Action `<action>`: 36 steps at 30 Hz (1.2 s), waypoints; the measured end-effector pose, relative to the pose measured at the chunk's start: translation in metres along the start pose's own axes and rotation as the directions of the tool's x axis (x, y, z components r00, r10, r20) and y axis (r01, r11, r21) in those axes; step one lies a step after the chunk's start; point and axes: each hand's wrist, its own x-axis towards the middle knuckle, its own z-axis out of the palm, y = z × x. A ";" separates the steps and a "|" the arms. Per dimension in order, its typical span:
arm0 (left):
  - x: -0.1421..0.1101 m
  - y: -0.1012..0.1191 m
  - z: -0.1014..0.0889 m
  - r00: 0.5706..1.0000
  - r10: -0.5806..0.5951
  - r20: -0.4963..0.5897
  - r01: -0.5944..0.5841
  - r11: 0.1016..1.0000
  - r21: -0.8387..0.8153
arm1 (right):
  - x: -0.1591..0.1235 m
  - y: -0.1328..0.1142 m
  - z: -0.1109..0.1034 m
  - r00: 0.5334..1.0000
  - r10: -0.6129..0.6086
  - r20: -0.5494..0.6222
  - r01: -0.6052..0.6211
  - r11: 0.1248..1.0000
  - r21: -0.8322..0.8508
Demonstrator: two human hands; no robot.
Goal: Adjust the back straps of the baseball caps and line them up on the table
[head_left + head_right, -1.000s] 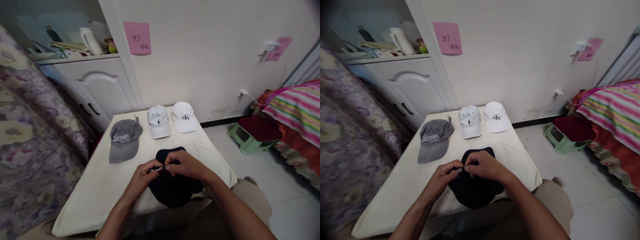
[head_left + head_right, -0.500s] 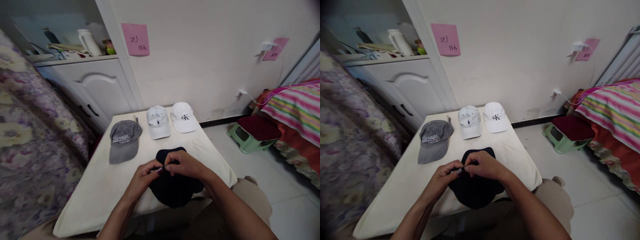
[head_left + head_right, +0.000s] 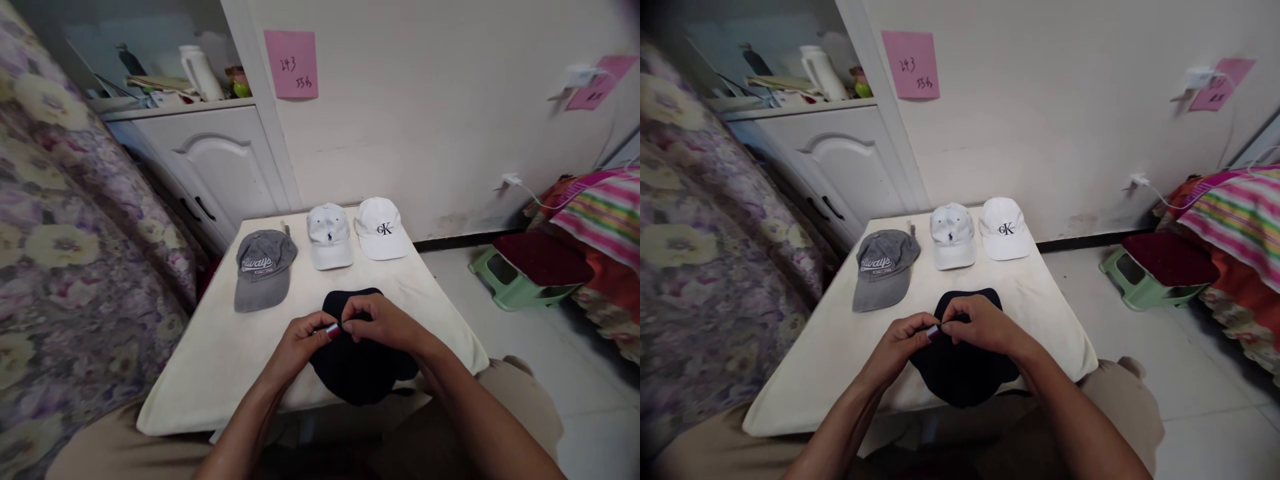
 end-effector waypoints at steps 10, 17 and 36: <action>0.001 -0.001 -0.001 1.000 0.007 0.030 -0.007 1.000 0.004 | 0.001 0.000 0.000 1.000 0.009 0.011 -0.009 1.000 0.024; 0.001 0.001 0.001 0.999 -0.005 0.052 0.003 0.999 0.038 | 0.002 0.001 -0.002 1.000 0.011 0.017 -0.011 0.999 0.034; -0.001 0.002 0.001 0.999 0.045 0.026 -0.046 0.997 0.056 | 0.002 0.003 -0.001 1.000 -0.006 0.021 0.005 0.999 0.035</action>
